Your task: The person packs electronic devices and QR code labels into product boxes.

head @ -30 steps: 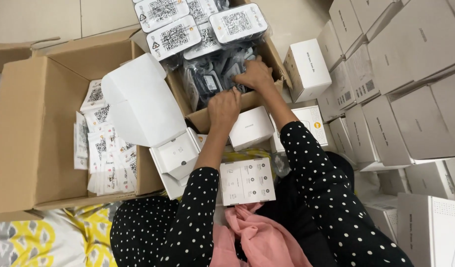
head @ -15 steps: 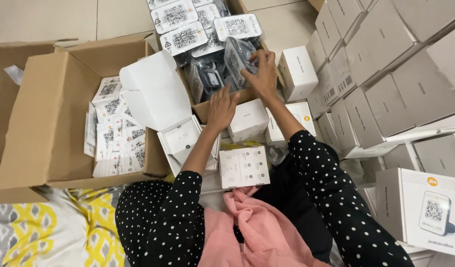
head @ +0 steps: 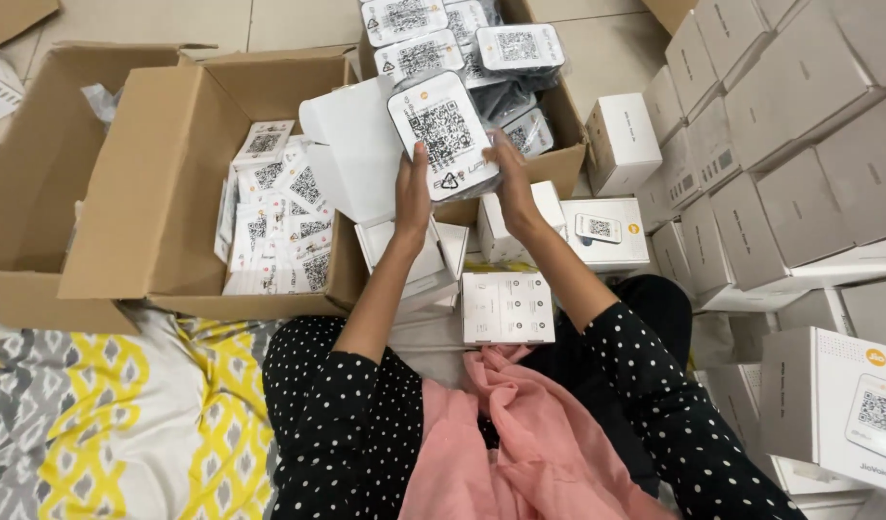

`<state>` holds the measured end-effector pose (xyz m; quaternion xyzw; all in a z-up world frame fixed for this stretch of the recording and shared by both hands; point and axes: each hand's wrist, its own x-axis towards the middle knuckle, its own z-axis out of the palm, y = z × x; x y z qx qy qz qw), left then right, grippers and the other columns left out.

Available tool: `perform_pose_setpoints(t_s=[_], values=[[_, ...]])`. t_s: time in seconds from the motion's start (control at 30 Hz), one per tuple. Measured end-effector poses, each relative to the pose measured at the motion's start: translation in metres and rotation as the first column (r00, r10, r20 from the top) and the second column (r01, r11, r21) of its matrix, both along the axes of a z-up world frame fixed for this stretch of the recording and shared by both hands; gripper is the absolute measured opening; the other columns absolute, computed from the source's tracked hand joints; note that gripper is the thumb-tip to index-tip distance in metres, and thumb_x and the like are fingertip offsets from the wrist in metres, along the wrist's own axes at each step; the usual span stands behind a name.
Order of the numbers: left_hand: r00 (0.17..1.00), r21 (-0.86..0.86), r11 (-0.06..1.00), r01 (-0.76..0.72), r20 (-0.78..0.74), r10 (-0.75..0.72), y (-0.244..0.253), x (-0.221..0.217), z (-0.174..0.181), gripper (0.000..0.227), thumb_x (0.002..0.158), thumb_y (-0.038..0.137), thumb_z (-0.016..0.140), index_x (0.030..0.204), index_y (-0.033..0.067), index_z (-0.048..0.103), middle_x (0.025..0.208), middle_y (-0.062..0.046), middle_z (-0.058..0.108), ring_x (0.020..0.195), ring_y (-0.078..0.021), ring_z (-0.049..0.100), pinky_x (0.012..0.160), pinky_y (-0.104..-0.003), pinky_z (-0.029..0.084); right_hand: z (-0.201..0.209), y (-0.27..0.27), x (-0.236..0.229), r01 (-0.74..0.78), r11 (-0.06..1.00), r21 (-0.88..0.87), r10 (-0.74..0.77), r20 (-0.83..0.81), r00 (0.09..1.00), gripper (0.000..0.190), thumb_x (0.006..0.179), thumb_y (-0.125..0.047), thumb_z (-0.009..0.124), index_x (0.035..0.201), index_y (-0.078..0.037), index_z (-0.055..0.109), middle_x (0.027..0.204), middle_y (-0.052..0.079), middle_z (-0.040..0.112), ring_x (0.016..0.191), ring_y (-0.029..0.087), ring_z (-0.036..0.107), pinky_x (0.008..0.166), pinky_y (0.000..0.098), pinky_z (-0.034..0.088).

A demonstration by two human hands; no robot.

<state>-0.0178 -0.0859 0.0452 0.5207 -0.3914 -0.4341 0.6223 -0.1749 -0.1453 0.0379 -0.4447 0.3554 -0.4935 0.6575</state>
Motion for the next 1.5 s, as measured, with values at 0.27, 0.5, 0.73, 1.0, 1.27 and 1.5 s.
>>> perform_pose_setpoints(t_s=[0.27,0.5,0.73,1.0,1.27,1.5], values=[[0.99,0.477,0.874,-0.091,-0.054,0.132,0.085,0.042,-0.013,0.079,0.098,0.059,0.038,0.158,0.0073,0.033,0.159,-0.016,0.04,0.15,-0.0258,0.034,0.117,-0.04,0.026,-0.02,0.069,0.029,-0.249,0.958,0.144,0.273,-0.179,0.945,0.051,0.098,-0.04,0.05,0.132,-0.002,0.057,0.111,0.018,0.065,0.092,0.025,0.066,0.074,0.0394,0.058],[0.98,0.504,0.863,-0.014,-0.164,0.111,0.102,0.06,-0.071,0.078,0.101,0.058,0.036,0.153,-0.0006,0.039,0.153,-0.019,0.05,0.143,-0.026,0.045,0.116,-0.038,0.034,-0.026,0.08,0.04,-0.335,0.877,0.346,0.452,-0.352,0.82,0.052,0.095,-0.044,0.048,0.131,-0.007,0.054,0.112,0.015,0.067,0.089,0.026,0.073,0.068,0.0374,0.066],[0.969,0.502,0.861,-0.077,-0.167,0.184,0.131,0.052,-0.052,0.057,0.102,0.039,0.051,0.14,-0.0027,0.058,0.123,-0.018,0.067,0.105,-0.0268,0.056,0.089,-0.042,0.038,0.004,0.108,0.034,-0.336,0.899,0.279,0.437,-0.558,0.705,0.056,0.097,-0.046,0.056,0.13,-0.001,0.061,0.113,0.021,0.069,0.091,0.029,0.07,0.075,0.0421,0.06],[0.958,0.182,0.983,-0.008,-0.28,0.06,0.138,0.045,-0.034,0.048,0.104,0.032,0.052,0.137,-0.0012,0.059,0.12,-0.01,0.068,0.107,-0.0158,0.064,0.094,-0.028,0.049,0.067,0.104,0.035,-0.394,0.403,-0.826,-0.382,-0.543,0.748,0.049,0.097,-0.029,0.068,0.138,-0.005,0.058,0.14,0.02,0.063,0.138,0.031,0.051,0.113,0.046,0.042],[0.926,0.169,0.984,-0.064,-0.357,0.121,0.136,0.048,-0.037,0.048,0.103,0.032,0.051,0.134,-0.003,0.061,0.117,-0.011,0.07,0.103,-0.0178,0.067,0.09,-0.031,0.052,0.037,0.085,0.046,-0.367,0.92,0.139,0.393,-0.315,0.864,0.046,0.096,-0.028,0.064,0.137,-0.009,0.06,0.116,0.018,0.071,0.1,0.028,0.07,0.089,0.0435,0.057],[0.847,0.454,0.875,-0.166,-0.389,0.363,0.11,0.054,-0.06,0.049,0.101,0.032,0.05,0.138,0.0003,0.057,0.12,-0.011,0.07,0.103,-0.0197,0.068,0.089,-0.034,0.052,-0.008,0.1,0.052,-0.415,0.891,0.187,0.442,-0.139,0.886,0.061,0.097,-0.035,0.065,0.146,0.0,0.051,0.13,0.016,0.066,0.12,0.021,0.062,0.096,0.0332,0.053]])
